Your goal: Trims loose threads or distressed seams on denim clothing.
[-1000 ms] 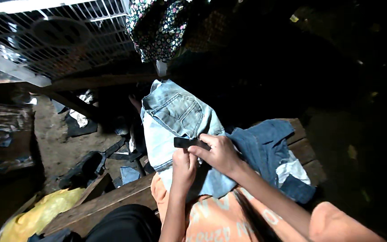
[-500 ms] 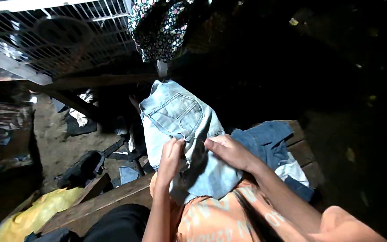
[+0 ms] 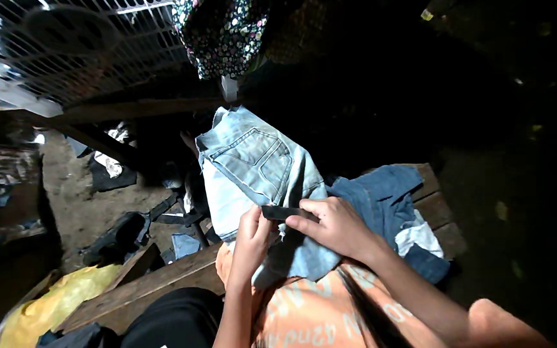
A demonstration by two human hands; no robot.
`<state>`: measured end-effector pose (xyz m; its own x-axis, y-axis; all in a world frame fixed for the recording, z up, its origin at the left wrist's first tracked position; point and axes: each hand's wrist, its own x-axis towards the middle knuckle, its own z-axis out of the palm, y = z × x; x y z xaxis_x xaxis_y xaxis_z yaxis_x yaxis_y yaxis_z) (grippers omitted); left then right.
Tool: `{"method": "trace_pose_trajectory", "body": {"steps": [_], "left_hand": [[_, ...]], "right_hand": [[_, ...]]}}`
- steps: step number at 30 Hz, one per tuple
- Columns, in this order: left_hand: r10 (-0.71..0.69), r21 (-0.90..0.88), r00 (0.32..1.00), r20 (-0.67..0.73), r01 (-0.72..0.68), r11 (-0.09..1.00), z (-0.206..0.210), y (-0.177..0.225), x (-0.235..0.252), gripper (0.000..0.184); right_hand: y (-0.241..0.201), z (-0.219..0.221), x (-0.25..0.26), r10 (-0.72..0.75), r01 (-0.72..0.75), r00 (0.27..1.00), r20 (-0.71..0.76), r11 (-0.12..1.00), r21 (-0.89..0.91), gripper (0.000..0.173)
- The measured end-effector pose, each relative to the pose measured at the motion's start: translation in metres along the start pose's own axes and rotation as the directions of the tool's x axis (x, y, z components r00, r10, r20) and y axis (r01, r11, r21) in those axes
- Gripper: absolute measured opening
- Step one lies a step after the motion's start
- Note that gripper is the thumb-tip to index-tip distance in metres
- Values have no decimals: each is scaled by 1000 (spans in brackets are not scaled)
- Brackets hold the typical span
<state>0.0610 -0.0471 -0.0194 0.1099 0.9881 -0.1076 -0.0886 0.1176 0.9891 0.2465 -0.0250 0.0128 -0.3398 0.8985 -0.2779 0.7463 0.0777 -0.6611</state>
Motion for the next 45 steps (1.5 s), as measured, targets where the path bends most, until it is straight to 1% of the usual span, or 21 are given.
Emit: {"method": "trace_pose_trajectory", "body": {"steps": [3,6,11,15,17,20,25,29,30,31,32,34,35,36,37,38,39,40,41,43,45], "left_hand": [[55,80,998,1,-55,995,1,0,-3,24],[82,127,996,-24,-78,989,5,0,-4,25],[103,148,995,8,-103,984,4,-3,-10,28],[89,179,996,-27,-83,980,10,-2,-17,29],[98,227,993,-66,-80,970,14,-4,-19,29],[72,337,989,-131,-24,941,23,-6,-21,28],[96,540,972,-213,35,841,29,-8,-18,31],[120,594,968,-222,36,804,35,-11,-15,28],[117,585,969,-219,34,810,35,-12,-15,29],[116,562,969,-220,28,827,35,-13,-15,30],[110,515,970,-217,18,857,34,-13,-15,33],[60,337,976,-207,14,941,34,-12,-14,33],[27,250,978,-207,27,968,34,-10,-14,31],[-11,183,978,-209,50,982,34,-8,-14,29],[-45,140,977,-211,76,987,34,-6,-13,28],[-67,114,976,-208,92,989,33,-3,-13,26],[-80,95,977,-200,100,990,32,-1,-13,26],[-83,70,979,-185,97,993,32,0,-13,26],[-74,39,982,-172,82,996,32,0,-14,25],[-48,-28,988,-148,45,999,32,-1,-15,23],[-53,-68,989,-137,44,997,33,1,-17,21]], "right_hand": [[1,4,-1,-29,25,995,-100,999,-43,70],[1,10,-4,-65,46,975,-213,995,-93,68],[5,21,-9,-89,62,946,-312,993,-96,66],[7,31,-8,-102,97,934,-343,995,-33,63],[6,33,-5,-87,100,947,-310,995,26,62],[-2,34,2,-40,68,969,-242,992,109,63],[-10,32,14,24,-7,984,-177,995,95,66],[-18,29,23,75,-62,988,-136,993,97,67],[-18,26,24,95,-83,991,-91,988,130,66],[-17,21,26,122,-120,993,2,972,203,63],[-13,13,29,141,-179,980,140,934,310,57],[0,-2,32,69,-260,933,352,806,531,48],[6,-9,30,5,-282,913,409,732,621,46],[9,-15,27,-45,-281,905,422,683,674,45],[12,-21,22,-72,-241,918,390,679,693,43],[13,-26,17,-76,-167,945,318,725,668,43],[13,-29,12,-64,-85,971,230,810,581,46],[11,-30,7,-51,-21,987,150,895,446,51],[7,-29,3,-43,15,995,87,954,301,58],[0,-22,-4,-62,63,998,-10,995,72,69],[-3,-15,-6,-78,76,996,-50,996,-40,71]]}}
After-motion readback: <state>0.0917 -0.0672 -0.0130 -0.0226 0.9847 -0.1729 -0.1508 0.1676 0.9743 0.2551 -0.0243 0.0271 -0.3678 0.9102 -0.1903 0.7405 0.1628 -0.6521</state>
